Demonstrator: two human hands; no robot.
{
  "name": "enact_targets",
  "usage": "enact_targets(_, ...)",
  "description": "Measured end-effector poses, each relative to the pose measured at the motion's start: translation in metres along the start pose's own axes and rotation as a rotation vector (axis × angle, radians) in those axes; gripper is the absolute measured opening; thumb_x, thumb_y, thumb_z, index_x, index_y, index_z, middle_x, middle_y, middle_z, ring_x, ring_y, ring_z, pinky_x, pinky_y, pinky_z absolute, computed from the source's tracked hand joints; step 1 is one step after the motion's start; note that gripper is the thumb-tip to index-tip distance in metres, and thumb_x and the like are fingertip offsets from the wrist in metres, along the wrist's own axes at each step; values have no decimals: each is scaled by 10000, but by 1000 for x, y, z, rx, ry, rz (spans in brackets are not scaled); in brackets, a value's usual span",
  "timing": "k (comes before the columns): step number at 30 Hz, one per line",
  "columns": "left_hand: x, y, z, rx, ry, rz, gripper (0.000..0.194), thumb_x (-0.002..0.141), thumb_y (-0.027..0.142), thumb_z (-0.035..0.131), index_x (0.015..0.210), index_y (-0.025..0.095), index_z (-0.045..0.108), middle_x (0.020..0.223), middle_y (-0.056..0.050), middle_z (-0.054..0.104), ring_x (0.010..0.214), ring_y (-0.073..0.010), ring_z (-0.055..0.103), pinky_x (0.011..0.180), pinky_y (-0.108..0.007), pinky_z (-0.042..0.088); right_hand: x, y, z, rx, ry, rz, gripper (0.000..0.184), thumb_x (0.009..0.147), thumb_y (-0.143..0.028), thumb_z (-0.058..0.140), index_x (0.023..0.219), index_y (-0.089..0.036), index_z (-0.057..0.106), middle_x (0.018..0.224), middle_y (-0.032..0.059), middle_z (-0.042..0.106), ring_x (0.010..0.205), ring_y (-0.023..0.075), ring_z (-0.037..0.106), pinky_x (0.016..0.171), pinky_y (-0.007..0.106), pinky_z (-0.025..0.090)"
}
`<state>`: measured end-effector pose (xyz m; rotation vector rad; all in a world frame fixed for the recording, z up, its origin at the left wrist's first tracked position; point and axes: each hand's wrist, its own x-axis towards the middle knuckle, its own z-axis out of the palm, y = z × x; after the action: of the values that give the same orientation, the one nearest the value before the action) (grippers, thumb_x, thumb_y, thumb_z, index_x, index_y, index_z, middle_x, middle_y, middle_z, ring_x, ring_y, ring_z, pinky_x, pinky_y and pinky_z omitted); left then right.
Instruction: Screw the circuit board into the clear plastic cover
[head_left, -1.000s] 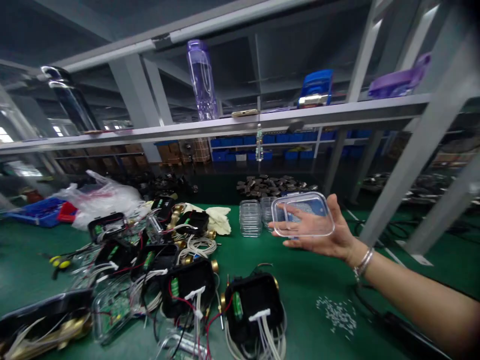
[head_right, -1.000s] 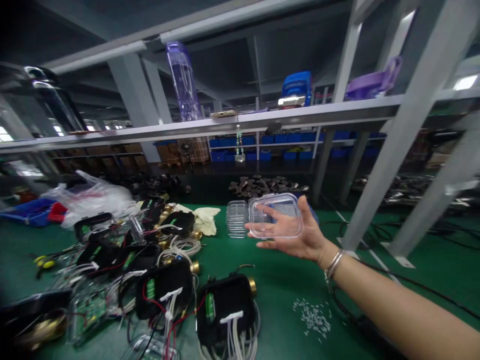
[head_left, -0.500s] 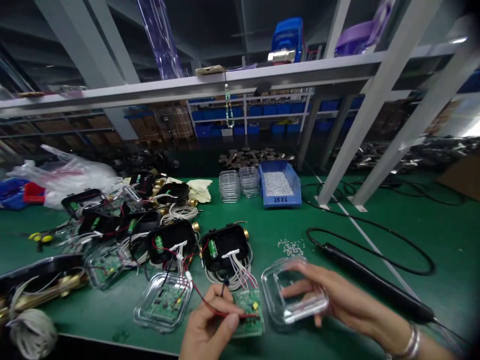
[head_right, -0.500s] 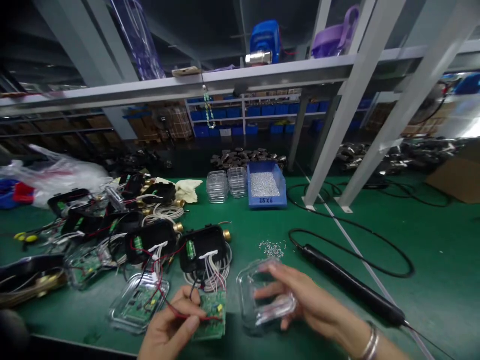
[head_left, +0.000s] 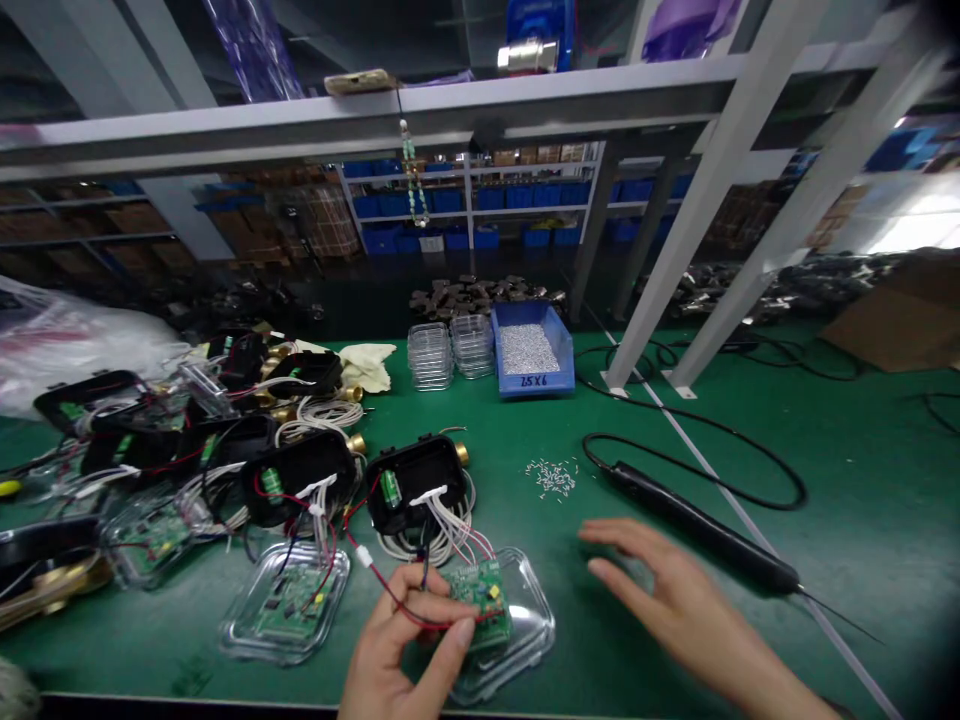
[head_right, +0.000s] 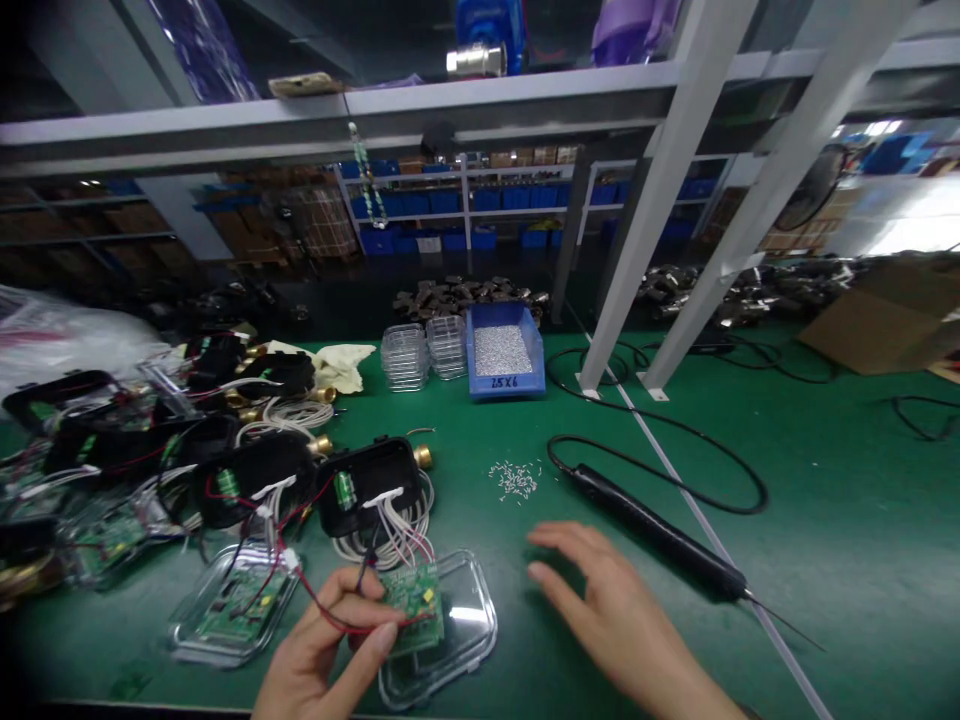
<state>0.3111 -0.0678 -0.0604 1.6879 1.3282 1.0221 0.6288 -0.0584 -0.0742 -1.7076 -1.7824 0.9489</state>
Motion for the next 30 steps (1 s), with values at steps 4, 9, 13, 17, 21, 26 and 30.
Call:
enact_targets(4, -3, -2, 7, 104, 22, 45, 145, 872, 369, 689, 889, 265, 789, 986, -74, 664, 995, -214, 631, 909, -342, 548, 11, 55, -55, -454, 385, 54, 731, 881, -690, 523, 1353, -135, 592, 1202, 213, 554, 1140, 430, 514, 1013, 640, 390)
enact_targets(9, -7, -2, 14, 176, 22, 77, 110, 882, 332, 686, 927, 295, 779, 989, -59, 693, 1055, -222, 608, 926, -359, 535, 21, 86, -80, -304, 262, 157, 631, 770, -712, 658, 1112, -183, 696, 943, 121, 640, 811, 330, 617, 726, 475, 507)
enact_targets(13, -7, -1, 17, 200, 43, 110, 91, 874, 317, 700, 929, 308, 772, 978, -39, 702, 1064, -214, 594, 924, -339, 525, 27, 58, -105, 1, 331, 215, 565, 834, -674, 650, 1105, -178, 649, 698, 35, 562, 542, 198, 505, 476, 314, 384)
enact_targets(17, -6, 1, 22, 215, 92, 101, 83, 866, 325, 713, 928, 313, 768, 982, -27, 691, 1084, -210, 576, 931, -323, 515, 35, -6, -116, 477, 478, 38, 422, 953, -595, 487, 1238, -287, 530, 807, 10, 485, 664, 164, 512, 592, 310, 471)
enact_targets(21, -5, 4, 29, 215, 124, 63, 90, 864, 348, 718, 932, 318, 768, 1007, -25, 664, 1079, -206, 579, 956, -332, 505, 56, -62, -90, 1154, 463, -245, 298, 855, -460, 758, 1032, -266, 617, 665, -41, 403, 577, 102, 409, 579, 237, 429)
enact_targets(26, -8, 3, 36, 208, 146, 8, 127, 864, 384, 710, 948, 313, 771, 1067, -45, 621, 1083, -218, 585, 937, -358, 520, 88, -82, -45, 1053, 370, -463, 828, 838, -924, 293, 1005, -197, 649, 566, 5, 500, 495, 167, 473, 502, 311, 416)
enact_targets(30, -8, 4, 38, 198, 152, -15, 156, 854, 400, 714, 971, 313, 771, 1087, -55, 608, 1067, -225, 588, 928, -385, 533, 101, -77, -23, 973, 378, -533, 825, 796, -932, 413, 1083, -190, 633, 571, -7, 524, 477, 163, 483, 497, 305, 431)
